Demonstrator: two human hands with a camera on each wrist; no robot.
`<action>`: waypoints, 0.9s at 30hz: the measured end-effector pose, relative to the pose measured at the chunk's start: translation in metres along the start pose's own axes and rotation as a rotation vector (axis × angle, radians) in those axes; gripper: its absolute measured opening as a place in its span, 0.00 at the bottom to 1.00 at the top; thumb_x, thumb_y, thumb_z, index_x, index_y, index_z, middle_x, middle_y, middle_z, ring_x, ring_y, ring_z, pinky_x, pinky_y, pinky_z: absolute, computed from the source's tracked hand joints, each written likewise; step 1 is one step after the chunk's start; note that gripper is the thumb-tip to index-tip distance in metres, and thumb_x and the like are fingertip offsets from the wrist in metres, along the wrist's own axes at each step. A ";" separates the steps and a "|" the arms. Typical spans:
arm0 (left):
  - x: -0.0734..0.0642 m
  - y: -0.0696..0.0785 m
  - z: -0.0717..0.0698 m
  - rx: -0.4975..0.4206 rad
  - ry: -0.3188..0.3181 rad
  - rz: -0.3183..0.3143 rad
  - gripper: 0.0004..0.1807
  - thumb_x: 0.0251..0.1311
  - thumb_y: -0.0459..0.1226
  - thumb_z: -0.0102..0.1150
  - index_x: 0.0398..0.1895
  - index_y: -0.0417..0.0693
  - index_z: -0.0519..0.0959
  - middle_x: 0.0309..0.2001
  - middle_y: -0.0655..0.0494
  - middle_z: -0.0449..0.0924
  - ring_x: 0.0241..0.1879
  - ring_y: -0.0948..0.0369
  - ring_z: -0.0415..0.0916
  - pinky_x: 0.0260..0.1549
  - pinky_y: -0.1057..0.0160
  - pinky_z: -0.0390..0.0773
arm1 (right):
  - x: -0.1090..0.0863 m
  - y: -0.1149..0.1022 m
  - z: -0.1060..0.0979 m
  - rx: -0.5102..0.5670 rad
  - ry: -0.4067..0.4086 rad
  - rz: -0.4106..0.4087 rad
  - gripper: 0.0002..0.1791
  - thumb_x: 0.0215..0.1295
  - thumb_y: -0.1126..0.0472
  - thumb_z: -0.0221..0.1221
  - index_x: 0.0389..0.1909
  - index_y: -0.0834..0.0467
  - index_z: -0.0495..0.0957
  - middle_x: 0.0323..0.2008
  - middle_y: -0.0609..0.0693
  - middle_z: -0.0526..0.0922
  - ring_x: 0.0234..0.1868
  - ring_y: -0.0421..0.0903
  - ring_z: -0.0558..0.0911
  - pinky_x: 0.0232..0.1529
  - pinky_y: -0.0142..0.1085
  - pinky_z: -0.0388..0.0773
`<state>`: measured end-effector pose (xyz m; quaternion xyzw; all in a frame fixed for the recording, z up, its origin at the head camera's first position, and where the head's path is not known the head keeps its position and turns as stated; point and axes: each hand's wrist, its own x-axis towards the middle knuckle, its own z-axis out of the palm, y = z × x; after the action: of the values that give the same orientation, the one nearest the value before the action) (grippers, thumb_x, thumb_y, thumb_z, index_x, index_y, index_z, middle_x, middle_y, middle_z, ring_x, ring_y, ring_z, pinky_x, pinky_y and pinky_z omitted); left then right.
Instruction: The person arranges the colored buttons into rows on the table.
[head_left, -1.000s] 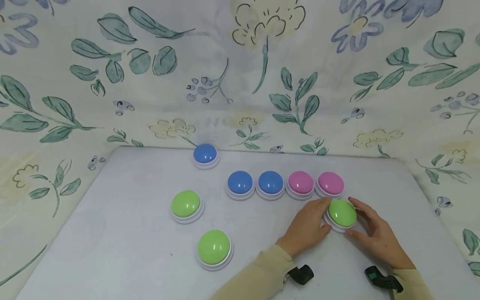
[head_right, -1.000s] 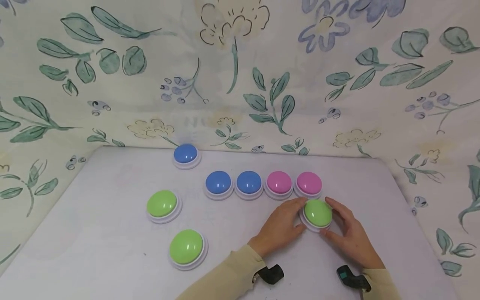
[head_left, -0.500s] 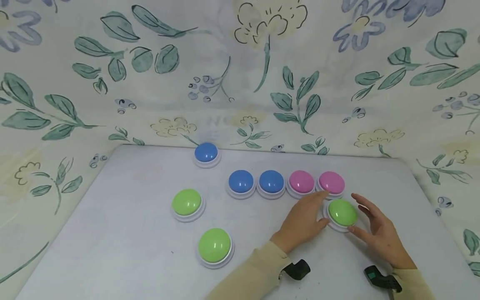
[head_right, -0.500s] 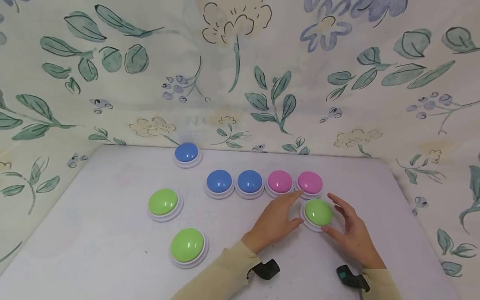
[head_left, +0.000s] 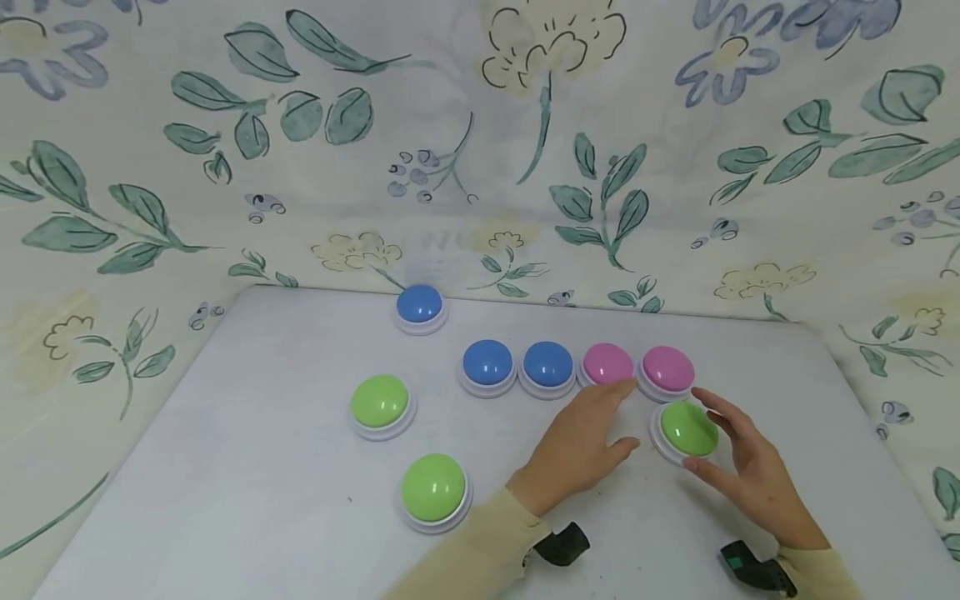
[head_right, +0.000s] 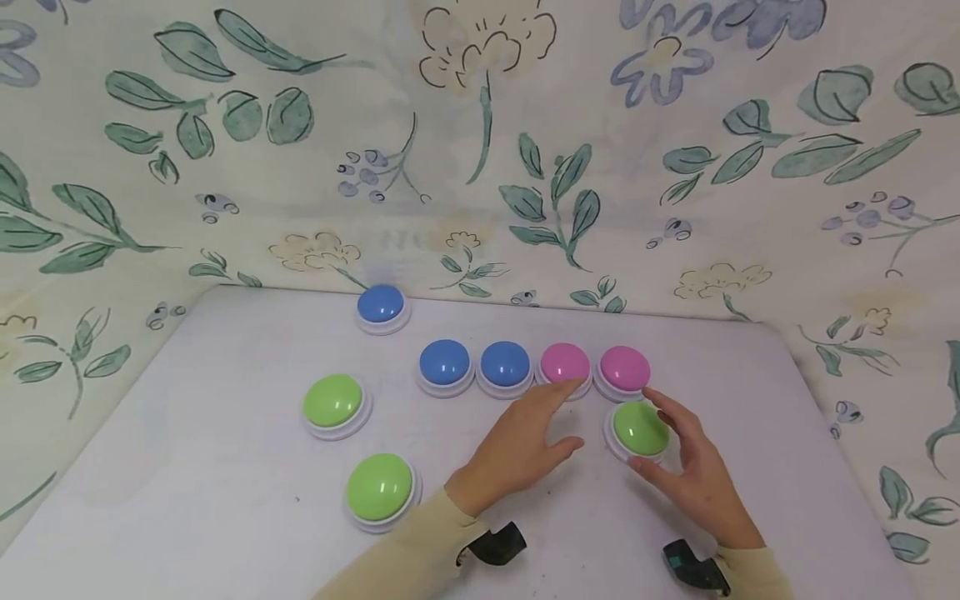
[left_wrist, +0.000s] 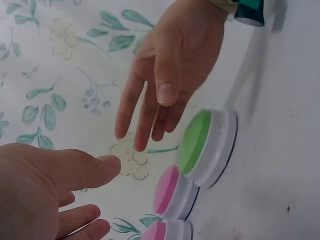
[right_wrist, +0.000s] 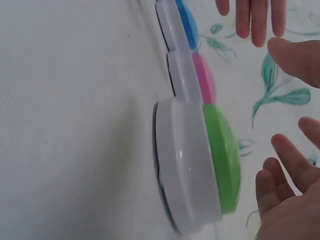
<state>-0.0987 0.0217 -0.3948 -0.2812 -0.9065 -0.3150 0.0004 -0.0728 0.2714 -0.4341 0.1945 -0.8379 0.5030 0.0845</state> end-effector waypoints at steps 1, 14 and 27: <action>-0.002 -0.001 -0.003 -0.002 0.001 -0.002 0.36 0.67 0.44 0.64 0.75 0.47 0.64 0.72 0.56 0.67 0.72 0.60 0.63 0.70 0.66 0.61 | 0.001 -0.002 0.001 0.007 -0.005 -0.003 0.50 0.47 0.83 0.69 0.73 0.63 0.61 0.72 0.57 0.65 0.73 0.35 0.59 0.68 0.21 0.59; -0.031 -0.020 -0.032 0.041 0.020 0.004 0.35 0.67 0.44 0.63 0.74 0.44 0.65 0.70 0.52 0.70 0.70 0.57 0.66 0.70 0.61 0.64 | 0.014 -0.029 0.033 -0.050 -0.062 -0.009 0.46 0.53 0.75 0.71 0.73 0.57 0.63 0.69 0.59 0.68 0.70 0.31 0.62 0.66 0.18 0.61; -0.069 -0.040 -0.062 0.016 0.106 -0.048 0.36 0.64 0.42 0.67 0.73 0.44 0.67 0.69 0.49 0.72 0.68 0.51 0.68 0.67 0.52 0.69 | 0.022 -0.048 0.062 -0.038 -0.118 -0.073 0.44 0.53 0.70 0.73 0.72 0.57 0.66 0.66 0.58 0.72 0.64 0.40 0.71 0.64 0.23 0.68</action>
<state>-0.0723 -0.0745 -0.3796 -0.2423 -0.9141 -0.3223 0.0430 -0.0691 0.1914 -0.4176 0.2526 -0.8432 0.4712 0.0566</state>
